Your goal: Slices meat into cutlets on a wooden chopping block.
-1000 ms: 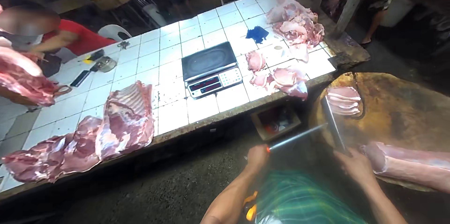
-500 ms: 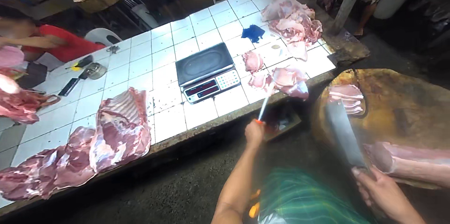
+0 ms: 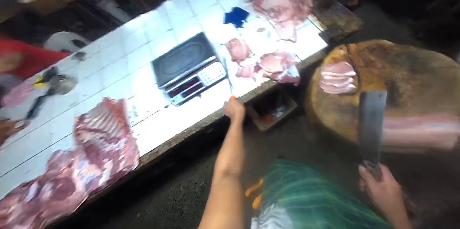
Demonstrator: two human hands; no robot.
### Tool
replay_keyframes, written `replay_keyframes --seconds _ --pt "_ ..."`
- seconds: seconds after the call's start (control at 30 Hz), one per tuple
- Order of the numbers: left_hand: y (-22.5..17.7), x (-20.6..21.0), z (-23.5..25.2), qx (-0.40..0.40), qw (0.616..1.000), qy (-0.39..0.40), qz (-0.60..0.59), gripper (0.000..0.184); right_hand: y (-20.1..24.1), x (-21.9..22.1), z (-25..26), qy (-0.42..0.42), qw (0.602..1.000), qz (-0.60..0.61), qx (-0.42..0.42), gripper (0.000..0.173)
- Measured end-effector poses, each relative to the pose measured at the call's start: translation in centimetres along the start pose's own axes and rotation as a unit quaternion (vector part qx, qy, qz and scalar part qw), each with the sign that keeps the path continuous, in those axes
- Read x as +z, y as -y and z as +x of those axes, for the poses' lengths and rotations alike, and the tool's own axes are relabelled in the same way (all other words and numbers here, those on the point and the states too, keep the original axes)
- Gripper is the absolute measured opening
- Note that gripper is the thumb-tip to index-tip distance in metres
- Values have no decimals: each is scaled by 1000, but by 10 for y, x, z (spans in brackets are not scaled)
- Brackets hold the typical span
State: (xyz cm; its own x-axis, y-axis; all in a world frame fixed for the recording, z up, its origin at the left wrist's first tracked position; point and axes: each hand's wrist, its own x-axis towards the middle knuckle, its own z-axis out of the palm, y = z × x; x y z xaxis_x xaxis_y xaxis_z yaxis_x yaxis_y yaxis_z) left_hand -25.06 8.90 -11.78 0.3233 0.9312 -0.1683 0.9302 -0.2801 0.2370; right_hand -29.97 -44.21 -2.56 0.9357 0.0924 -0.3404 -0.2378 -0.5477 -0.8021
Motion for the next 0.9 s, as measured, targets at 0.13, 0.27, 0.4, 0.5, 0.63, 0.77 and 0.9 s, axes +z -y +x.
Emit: replay_keyframes --seconds 0.13,0.27,0.4,0.5,0.63,0.77,0.9 --pt "-4 -2 -31 92 995 -18 -36 63 -25 -28 -13 -70 997 -37 9 51" --pt "-68 -21 -165 204 945 150 -207 48 -69 -46 -28 -140 989 41 20 48" --pt "-125 37 -307 217 813 410 -351 58 -109 -72 -30 -147 987 45 38 45" --pt "-166 82 -368 185 762 469 -405 72 -137 -95 -33 -125 992 17 27 49" --pt "-199 110 -401 192 755 446 -441 74 -169 -118 -41 -72 997 -27 4 58" --pt "-215 118 -408 141 757 423 -478 71 -176 -126 -41 -79 995 -67 -15 57" --pt "-199 123 -401 179 794 343 -469 60 -183 -115 -23 -76 993 -78 -51 56"
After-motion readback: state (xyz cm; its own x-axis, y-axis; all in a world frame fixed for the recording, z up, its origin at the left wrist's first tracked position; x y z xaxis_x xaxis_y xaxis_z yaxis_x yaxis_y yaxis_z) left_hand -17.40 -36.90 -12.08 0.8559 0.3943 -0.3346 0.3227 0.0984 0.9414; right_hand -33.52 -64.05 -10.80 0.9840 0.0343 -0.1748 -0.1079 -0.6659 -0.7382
